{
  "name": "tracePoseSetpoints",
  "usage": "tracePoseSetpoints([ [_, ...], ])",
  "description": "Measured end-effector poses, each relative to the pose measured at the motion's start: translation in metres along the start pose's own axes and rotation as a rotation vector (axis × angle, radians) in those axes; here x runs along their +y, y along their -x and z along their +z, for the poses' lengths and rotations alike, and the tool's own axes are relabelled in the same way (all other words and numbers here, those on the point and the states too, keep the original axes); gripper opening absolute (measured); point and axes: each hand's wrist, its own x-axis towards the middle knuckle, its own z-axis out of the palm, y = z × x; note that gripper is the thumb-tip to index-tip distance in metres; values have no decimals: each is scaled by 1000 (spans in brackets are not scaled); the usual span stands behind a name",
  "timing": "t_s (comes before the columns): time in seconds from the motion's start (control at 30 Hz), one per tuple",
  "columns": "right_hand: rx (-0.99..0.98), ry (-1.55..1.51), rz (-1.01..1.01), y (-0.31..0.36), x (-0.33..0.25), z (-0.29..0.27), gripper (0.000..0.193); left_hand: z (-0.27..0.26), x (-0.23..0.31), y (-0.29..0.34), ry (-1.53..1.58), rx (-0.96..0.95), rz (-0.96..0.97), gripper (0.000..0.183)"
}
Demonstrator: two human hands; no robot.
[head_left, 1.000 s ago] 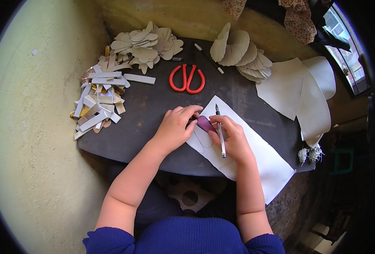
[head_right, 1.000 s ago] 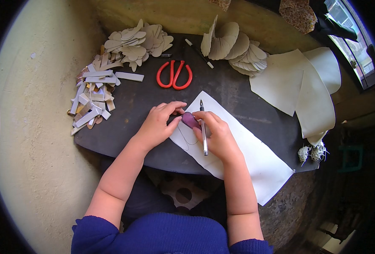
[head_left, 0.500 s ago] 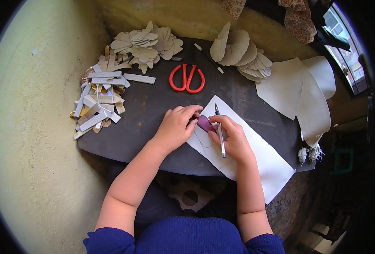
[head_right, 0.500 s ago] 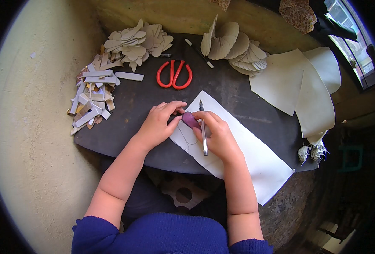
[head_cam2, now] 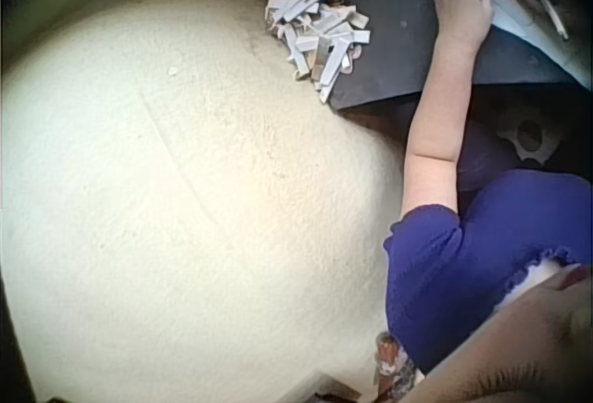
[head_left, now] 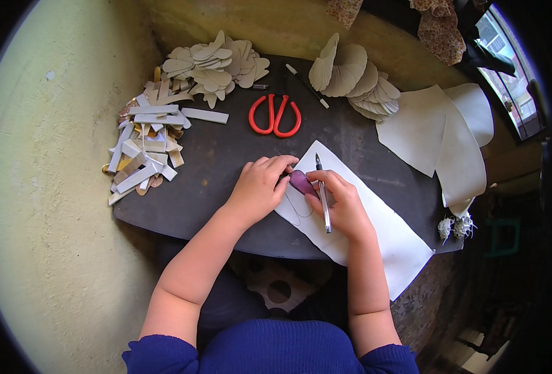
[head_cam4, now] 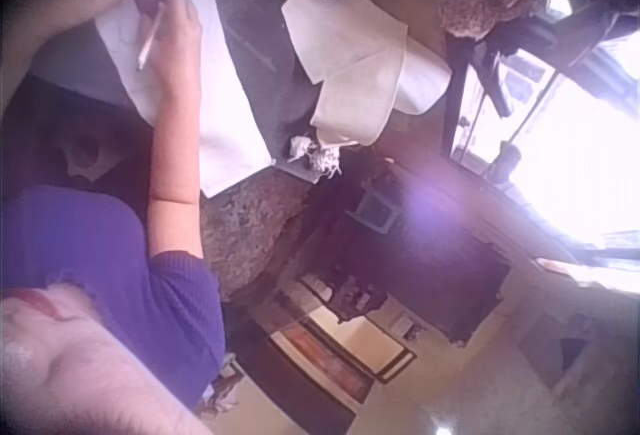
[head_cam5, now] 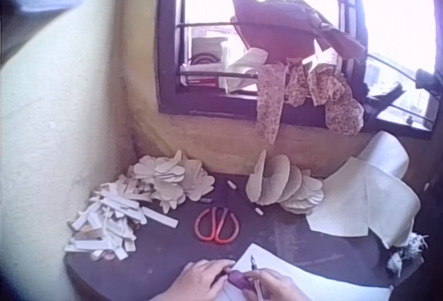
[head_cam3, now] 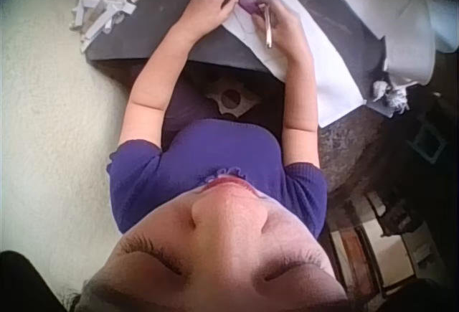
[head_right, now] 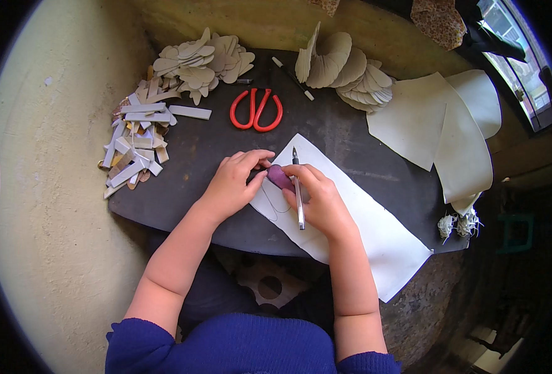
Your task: The person uses a purple template and a pen to trace multiple curved shapes onto a white sheet of paper. The workspace contains piles of cut paper pieces and a pair of red scissors.
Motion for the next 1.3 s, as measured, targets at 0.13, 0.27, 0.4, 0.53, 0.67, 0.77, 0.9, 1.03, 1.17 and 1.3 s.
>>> tracePoseSetpoints([
  [0.13, -2, 3, 0, 0, 0, 0, 36, 0, 0, 0, 1, 5, -1, 37],
  [0.27, -1, 9, 2, 0, -1, 0, 36, 0, 0, 0, 2, 7, 4, 37],
  [0.4, -10, 5, 14, 0, -1, 0, 37, 1, -1, 0, -1, 10, 7, 36],
  [0.53, -12, 5, 18, 0, -2, 0, 37, 1, -1, 0, -4, 14, 10, 36],
  [0.67, -14, 11, 16, 0, -1, 0, 37, 1, -1, 0, -9, 10, 12, 36],
  [0.77, -17, 11, 19, 0, -3, -1, 37, 1, -1, 0, -9, 7, 10, 35],
  [0.9, -14, 19, 17, 0, -3, -1, 37, 0, 0, 0, -9, 2, 11, 34],
  [1.03, -13, 16, 16, 0, -2, 0, 36, 1, -2, 0, -15, 4, 13, 34],
  [1.17, -15, 11, 17, 0, -3, -1, 35, 1, 0, -1, -15, 9, 11, 31],
  [1.3, -12, 15, 7, 0, -2, -1, 35, 3, -3, 0, -57, 3, 60, 22],
])
